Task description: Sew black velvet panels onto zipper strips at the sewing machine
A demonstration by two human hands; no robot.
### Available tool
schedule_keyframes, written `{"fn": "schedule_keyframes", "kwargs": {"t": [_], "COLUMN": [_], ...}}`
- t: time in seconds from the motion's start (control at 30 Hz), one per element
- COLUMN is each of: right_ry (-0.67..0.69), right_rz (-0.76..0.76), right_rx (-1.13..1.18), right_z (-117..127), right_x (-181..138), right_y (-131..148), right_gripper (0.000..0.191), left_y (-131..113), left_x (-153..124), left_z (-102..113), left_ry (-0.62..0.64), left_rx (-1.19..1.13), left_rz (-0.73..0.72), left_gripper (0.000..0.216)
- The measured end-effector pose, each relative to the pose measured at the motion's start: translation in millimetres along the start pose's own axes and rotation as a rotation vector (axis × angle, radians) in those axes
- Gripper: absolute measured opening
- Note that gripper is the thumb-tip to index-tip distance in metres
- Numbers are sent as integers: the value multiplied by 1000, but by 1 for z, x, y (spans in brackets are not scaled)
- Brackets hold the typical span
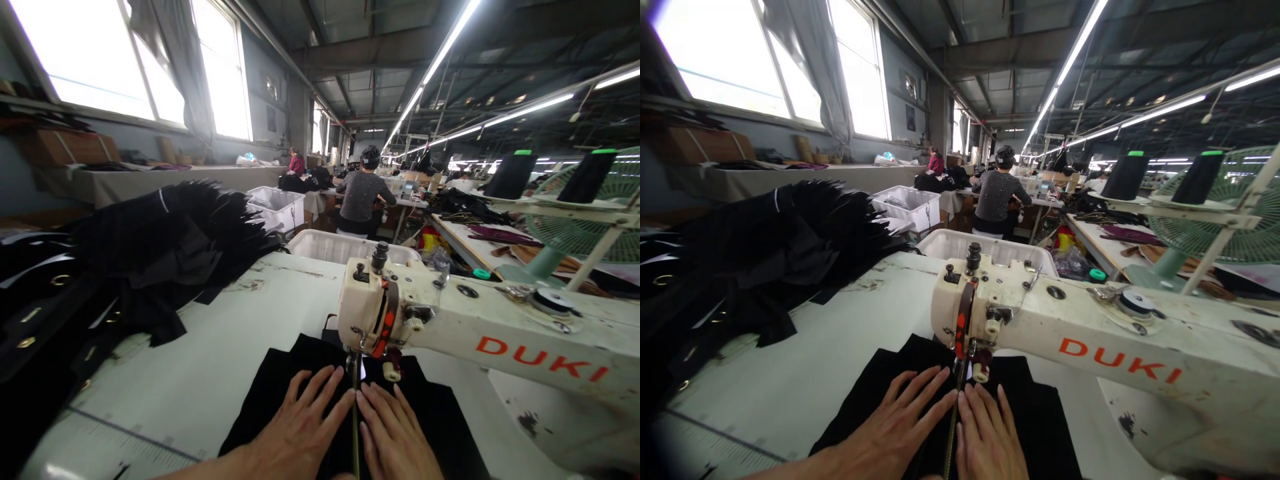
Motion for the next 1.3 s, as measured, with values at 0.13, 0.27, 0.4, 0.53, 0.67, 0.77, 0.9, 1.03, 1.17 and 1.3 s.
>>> {"fn": "schedule_keyframes", "kwargs": {"t": [0.13,0.27,0.4,0.53,0.67,0.77,0.9,1.03,1.17,1.3], "right_ry": [9,2,23,59,66,50,80,89,55,41], "right_rz": [-57,-49,-30,-2,42,63,130,147,105,66], "right_rx": [-20,-34,-40,-70,-110,-134,-171,-186,-156,-113], "right_z": [-2,-2,-4,-10,-13,-13,-22,-29,-29,-31], "right_x": [4,-2,-11,-14,-12,-11,-18,-24,-26,-30], "right_y": [-4,0,3,3,5,6,11,11,7,3], "right_gripper": [35,33,34,34,34,35,32,32,33,33], "left_y": [-1,-3,-5,-6,-7,-4,-3,-5,-8,-9], "left_x": [2,-1,-5,-6,-3,-2,-2,-4,-5,-4], "left_z": [8,12,13,10,6,-1,-4,-1,7,13], "left_ry": [8,49,30,32,6,-7,-91,-130,-182,-255], "left_rx": [-29,-42,-64,-7,47,61,93,181,202,163], "left_rz": [32,41,23,9,-61,-107,-162,-172,-166,-183], "left_gripper": [82,82,85,83,80,80,75,67,64,63]}}
Point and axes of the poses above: each hand's wrist, its own x-axis towards the middle knuckle, its own z-axis out of the back of the hand, y = z × x, the point moved 9 cm from there along x, towards the middle knuckle, and after that the axes turned 1 degree about z, right-handed, at the moved point
